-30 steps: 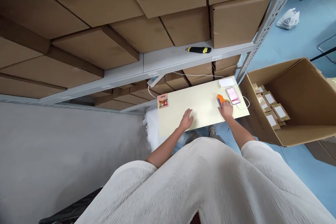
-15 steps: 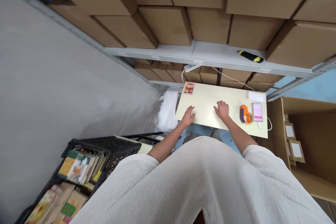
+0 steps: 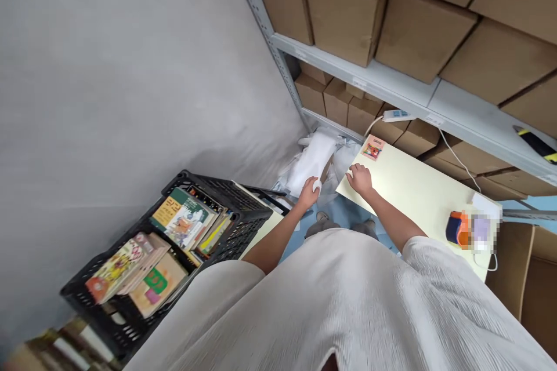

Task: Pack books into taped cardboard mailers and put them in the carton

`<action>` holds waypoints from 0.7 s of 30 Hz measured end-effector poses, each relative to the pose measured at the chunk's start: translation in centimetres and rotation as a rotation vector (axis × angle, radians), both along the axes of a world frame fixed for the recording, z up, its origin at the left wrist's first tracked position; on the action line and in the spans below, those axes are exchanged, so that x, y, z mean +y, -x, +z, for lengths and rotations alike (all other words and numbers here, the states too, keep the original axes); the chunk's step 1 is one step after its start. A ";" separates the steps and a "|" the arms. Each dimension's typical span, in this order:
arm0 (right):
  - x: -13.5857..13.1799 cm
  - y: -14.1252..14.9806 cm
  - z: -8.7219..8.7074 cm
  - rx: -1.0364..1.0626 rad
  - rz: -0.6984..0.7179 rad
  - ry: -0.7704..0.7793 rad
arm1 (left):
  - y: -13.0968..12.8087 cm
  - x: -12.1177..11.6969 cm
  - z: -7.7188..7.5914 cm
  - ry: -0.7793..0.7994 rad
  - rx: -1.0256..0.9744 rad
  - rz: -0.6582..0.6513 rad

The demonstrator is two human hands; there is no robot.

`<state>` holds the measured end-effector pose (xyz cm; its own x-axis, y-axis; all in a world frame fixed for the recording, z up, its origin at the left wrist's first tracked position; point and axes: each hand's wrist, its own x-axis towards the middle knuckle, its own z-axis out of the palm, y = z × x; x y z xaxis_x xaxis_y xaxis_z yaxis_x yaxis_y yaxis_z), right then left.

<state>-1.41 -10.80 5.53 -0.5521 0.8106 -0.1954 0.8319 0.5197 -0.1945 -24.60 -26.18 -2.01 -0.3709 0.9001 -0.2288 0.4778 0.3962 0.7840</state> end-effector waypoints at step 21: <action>2.6 22.3 -13.5 -0.233 0.421 0.311 | 11.3 0.2 -13.1 0.154 -0.252 0.637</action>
